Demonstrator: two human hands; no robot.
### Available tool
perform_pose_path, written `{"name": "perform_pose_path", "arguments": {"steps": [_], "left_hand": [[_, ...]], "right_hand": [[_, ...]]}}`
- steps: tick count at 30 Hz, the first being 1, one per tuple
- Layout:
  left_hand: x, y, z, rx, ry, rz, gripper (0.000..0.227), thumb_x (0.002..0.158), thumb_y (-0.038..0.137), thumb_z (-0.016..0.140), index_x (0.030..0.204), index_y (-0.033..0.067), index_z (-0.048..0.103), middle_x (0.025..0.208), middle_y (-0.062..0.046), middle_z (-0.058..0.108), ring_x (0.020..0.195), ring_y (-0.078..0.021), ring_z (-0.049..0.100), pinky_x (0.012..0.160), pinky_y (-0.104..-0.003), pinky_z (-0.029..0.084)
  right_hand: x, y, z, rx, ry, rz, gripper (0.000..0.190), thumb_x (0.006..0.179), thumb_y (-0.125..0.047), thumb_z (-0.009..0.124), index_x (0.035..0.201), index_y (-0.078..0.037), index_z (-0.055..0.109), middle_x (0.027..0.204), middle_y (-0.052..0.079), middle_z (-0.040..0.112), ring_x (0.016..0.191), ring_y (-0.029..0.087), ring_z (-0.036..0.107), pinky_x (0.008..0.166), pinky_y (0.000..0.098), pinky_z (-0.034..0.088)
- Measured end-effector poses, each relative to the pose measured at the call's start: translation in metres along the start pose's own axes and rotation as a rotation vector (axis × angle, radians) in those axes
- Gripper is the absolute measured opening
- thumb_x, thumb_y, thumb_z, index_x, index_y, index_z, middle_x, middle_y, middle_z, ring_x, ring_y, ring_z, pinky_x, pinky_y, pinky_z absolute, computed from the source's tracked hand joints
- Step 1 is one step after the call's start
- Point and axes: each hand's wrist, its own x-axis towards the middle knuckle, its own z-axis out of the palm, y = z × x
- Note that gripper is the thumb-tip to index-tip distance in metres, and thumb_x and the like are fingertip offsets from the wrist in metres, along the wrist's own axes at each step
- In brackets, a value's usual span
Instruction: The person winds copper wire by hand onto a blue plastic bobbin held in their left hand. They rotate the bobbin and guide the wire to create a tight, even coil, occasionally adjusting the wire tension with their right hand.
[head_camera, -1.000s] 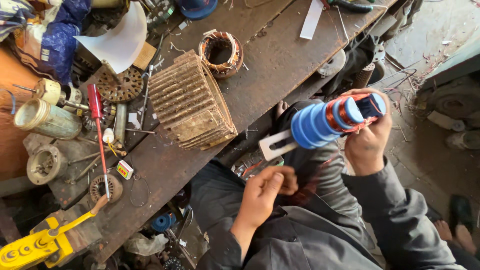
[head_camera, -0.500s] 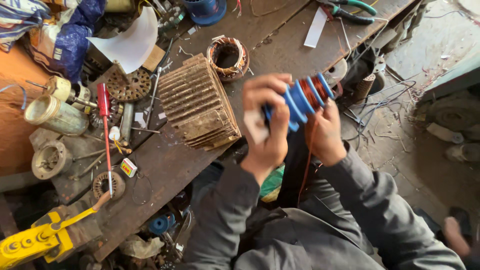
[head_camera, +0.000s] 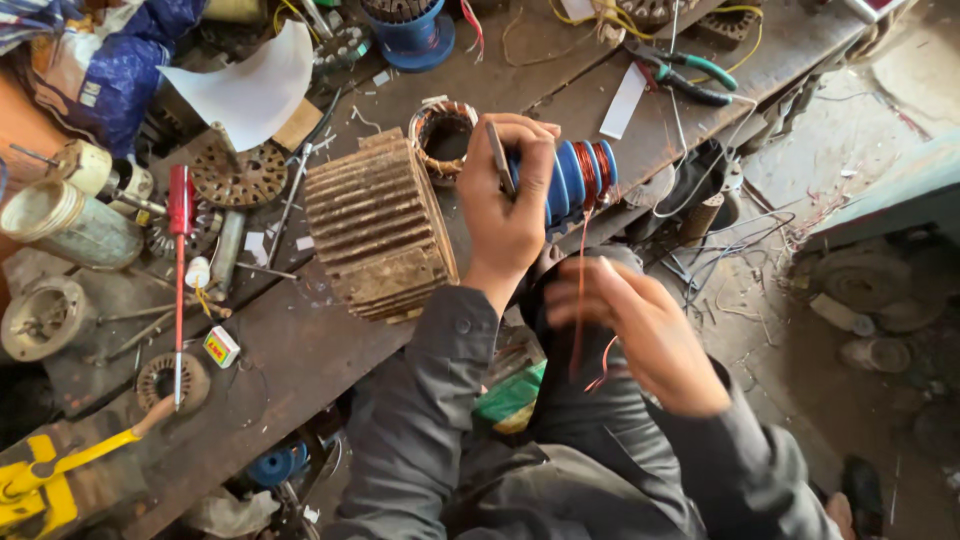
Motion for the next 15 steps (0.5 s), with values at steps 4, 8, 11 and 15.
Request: {"name": "perform_pose_path", "arguments": {"steps": [4,8,11,15], "left_hand": [[0.010,0.014,0.004,0.079,-0.037,-0.013,0.019,0.105,0.019,0.069,0.102,0.0033,0.057,0.100,-0.006,0.063,0.089,-0.0149,0.062,0.084,-0.028,0.051],[0.016,0.017,0.013,-0.016,-0.071,-0.262,0.027,0.108,0.023,0.068,0.092,0.0040,0.057,0.069,-0.001,0.052,0.063,-0.0092,0.044,0.058,-0.027,0.034],[0.017,0.017,0.025,0.061,-0.131,-0.129,0.027,0.109,0.031,0.063,0.095,0.0080,0.058,0.063,0.001,0.054,0.055,-0.0088,0.049,0.054,-0.029,0.038],[0.010,0.022,0.024,0.119,-0.185,-0.076,0.033,0.110,0.036,0.061,0.094,0.0081,0.056,0.063,-0.003,0.051,0.055,-0.0105,0.049,0.056,-0.028,0.040]], "right_hand": [[-0.042,-0.044,0.000,-0.152,-0.082,-0.040,0.041,0.109,-0.024,0.050,0.137,0.000,0.067,0.085,0.015,0.064,0.069,0.021,0.055,0.061,0.0354,0.044],[-0.050,-0.082,0.015,-1.226,0.171,-0.343,0.028,0.100,-0.023,0.062,0.123,-0.014,0.076,0.065,0.015,0.066,0.054,0.024,0.064,0.056,0.0354,0.050],[-0.048,-0.106,0.022,-1.286,0.068,-0.960,0.013,0.099,-0.018,0.063,0.108,-0.010,0.069,0.086,0.012,0.070,0.069,0.028,0.067,0.060,0.0348,0.051],[-0.030,-0.132,0.008,-1.472,0.199,-0.845,0.010,0.099,-0.012,0.066,0.098,-0.004,0.073,0.077,0.013,0.071,0.060,0.027,0.066,0.055,0.0370,0.049]]}}
